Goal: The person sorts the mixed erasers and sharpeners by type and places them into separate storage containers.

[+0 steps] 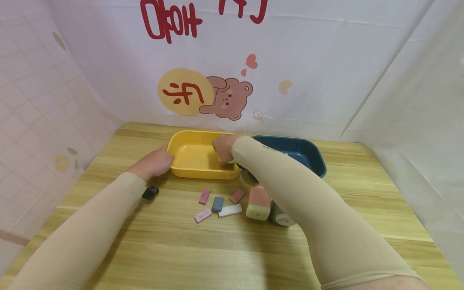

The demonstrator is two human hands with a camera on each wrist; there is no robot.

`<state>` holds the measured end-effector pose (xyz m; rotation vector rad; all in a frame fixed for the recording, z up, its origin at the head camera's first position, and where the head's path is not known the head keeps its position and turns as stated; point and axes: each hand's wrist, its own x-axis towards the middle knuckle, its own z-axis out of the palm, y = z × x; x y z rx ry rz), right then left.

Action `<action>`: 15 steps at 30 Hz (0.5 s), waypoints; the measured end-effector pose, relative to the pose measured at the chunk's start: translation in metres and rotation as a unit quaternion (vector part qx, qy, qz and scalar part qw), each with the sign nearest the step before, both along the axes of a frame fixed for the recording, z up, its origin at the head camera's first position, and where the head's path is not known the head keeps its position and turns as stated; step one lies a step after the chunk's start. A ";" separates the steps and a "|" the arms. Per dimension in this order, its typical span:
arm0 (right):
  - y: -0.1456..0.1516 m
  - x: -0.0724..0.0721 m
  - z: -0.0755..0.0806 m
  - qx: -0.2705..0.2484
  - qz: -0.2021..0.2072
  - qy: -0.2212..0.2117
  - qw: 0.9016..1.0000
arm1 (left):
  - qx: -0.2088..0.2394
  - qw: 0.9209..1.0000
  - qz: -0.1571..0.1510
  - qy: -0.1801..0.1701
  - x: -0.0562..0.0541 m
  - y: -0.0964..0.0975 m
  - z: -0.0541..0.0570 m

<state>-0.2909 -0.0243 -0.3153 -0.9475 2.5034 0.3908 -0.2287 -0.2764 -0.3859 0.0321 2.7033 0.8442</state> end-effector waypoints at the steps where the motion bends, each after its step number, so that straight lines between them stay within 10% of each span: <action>1: 0.001 0.000 0.000 0.000 -0.001 -0.001 1.000 | 0.000 1.000 -0.001 0.002 0.000 0.001 0.000; 15: 0.018 -0.002 0.021 -0.068 -0.026 0.020 0.997 | -0.003 1.000 0.003 0.005 0.000 0.000 -0.002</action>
